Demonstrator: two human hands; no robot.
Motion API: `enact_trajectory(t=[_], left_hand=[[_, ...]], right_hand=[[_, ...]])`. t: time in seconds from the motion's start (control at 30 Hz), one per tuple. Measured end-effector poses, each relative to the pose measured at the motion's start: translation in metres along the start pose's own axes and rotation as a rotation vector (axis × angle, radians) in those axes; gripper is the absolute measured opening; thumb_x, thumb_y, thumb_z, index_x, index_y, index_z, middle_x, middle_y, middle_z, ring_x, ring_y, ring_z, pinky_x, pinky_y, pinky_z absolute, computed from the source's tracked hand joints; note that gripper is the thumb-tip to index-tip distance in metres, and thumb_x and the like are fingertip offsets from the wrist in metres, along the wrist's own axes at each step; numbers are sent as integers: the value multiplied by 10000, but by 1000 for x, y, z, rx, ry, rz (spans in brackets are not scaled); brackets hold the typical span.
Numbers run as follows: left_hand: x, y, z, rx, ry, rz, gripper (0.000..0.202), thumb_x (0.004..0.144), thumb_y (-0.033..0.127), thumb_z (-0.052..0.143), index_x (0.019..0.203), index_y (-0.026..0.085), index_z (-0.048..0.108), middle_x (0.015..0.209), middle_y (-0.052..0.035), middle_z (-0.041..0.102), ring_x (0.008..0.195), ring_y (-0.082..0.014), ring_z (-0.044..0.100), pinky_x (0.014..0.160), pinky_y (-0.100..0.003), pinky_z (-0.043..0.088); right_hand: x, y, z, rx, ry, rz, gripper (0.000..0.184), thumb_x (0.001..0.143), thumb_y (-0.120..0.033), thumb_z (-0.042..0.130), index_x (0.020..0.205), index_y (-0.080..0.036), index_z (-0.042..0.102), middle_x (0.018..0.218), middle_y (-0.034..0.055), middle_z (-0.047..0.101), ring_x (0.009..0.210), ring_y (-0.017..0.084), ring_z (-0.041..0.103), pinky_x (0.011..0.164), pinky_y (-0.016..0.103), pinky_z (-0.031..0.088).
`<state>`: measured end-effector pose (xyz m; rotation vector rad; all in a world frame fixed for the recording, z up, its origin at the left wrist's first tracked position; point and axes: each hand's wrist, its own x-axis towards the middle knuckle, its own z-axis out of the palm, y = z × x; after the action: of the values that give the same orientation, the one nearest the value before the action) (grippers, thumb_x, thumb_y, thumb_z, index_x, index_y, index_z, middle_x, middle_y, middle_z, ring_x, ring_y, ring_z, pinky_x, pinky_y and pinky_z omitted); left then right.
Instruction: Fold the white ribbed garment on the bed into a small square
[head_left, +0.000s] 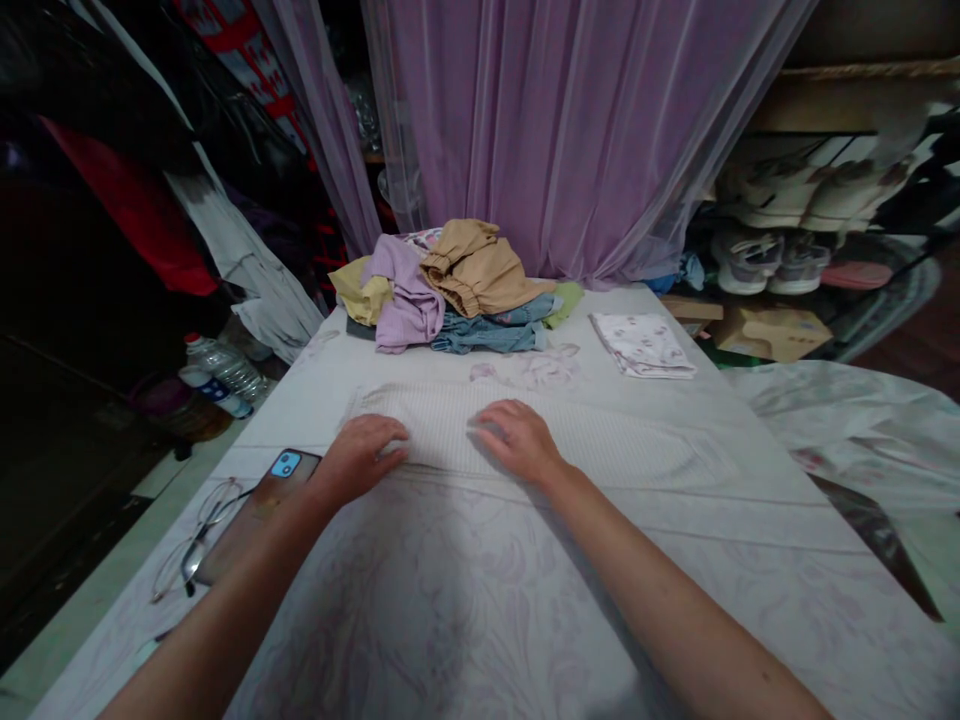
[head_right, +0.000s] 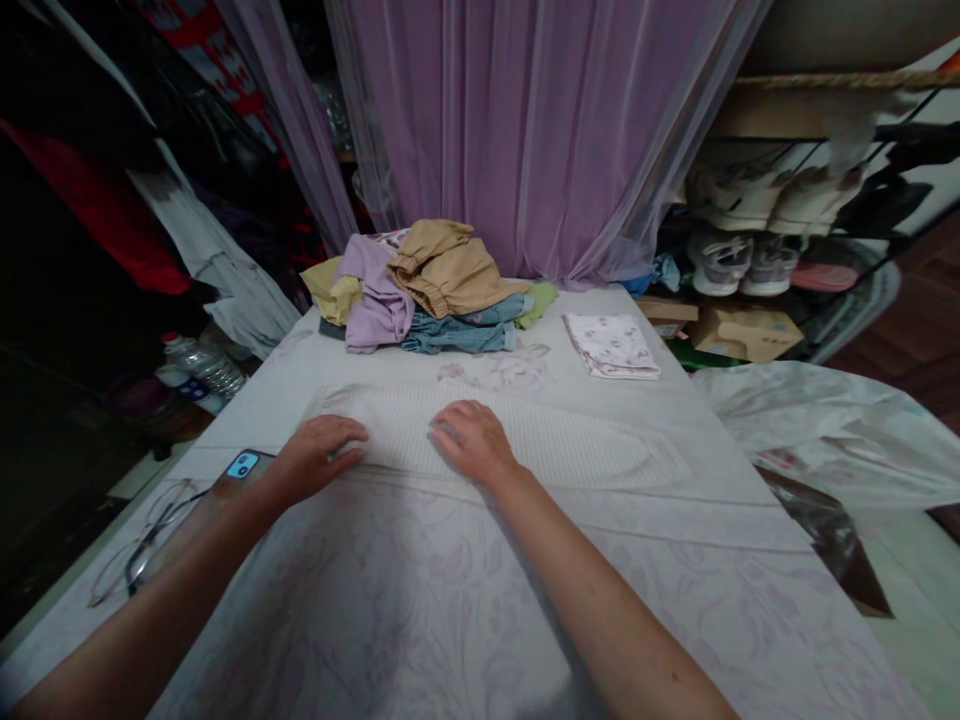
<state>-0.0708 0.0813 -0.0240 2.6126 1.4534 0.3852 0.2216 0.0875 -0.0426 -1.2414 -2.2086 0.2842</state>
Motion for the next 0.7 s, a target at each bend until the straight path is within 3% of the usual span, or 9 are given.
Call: enact_trajectory(t=[0.07, 0.13, 0.3, 0.57, 0.7], left_hand=[[-16, -7, -2, -20, -14, 14, 284, 890, 407, 541, 1043, 224, 695, 1085, -68, 732, 1072, -224, 635, 990, -375, 455], [-23, -13, -2, -14, -11, 1, 277, 883, 386, 550, 1048, 219, 697, 1090, -73, 734, 1074, -228, 639, 987, -380, 465], [-20, -18, 2, -5, -24, -15, 269, 915, 340, 488, 989, 224, 719, 1046, -69, 752, 1060, -219, 657, 992, -383, 472], [-31, -19, 7, -19, -22, -31, 266, 905, 370, 500, 984, 242, 718, 1095, -68, 738, 1105, -218, 639, 1029, -383, 455], [-25, -9, 1, -8, -13, -46, 300, 892, 459, 523, 961, 238, 715, 1108, -75, 723, 1107, -232, 629, 1021, -390, 462]], right_hand=[[-20, -10, 3, 80, -40, -122, 184, 908, -356, 598, 982, -226, 704, 1010, 53, 709, 975, 199, 600, 884, 340, 424], [-33, -16, 9, 79, -54, -153, 153, 889, -341, 632, 961, -232, 712, 993, 46, 712, 951, 198, 603, 837, 340, 424], [-37, -20, 15, 13, -36, -99, 159, 917, -229, 573, 843, -223, 715, 896, 36, 714, 866, 184, 596, 764, 324, 402], [-44, -25, 12, -3, -47, -102, 151, 908, -207, 576, 828, -219, 703, 889, 36, 704, 862, 188, 591, 779, 335, 397], [-45, -27, 14, 0, -28, -101, 151, 896, -216, 581, 808, -225, 704, 869, 38, 695, 849, 189, 591, 768, 337, 406]])
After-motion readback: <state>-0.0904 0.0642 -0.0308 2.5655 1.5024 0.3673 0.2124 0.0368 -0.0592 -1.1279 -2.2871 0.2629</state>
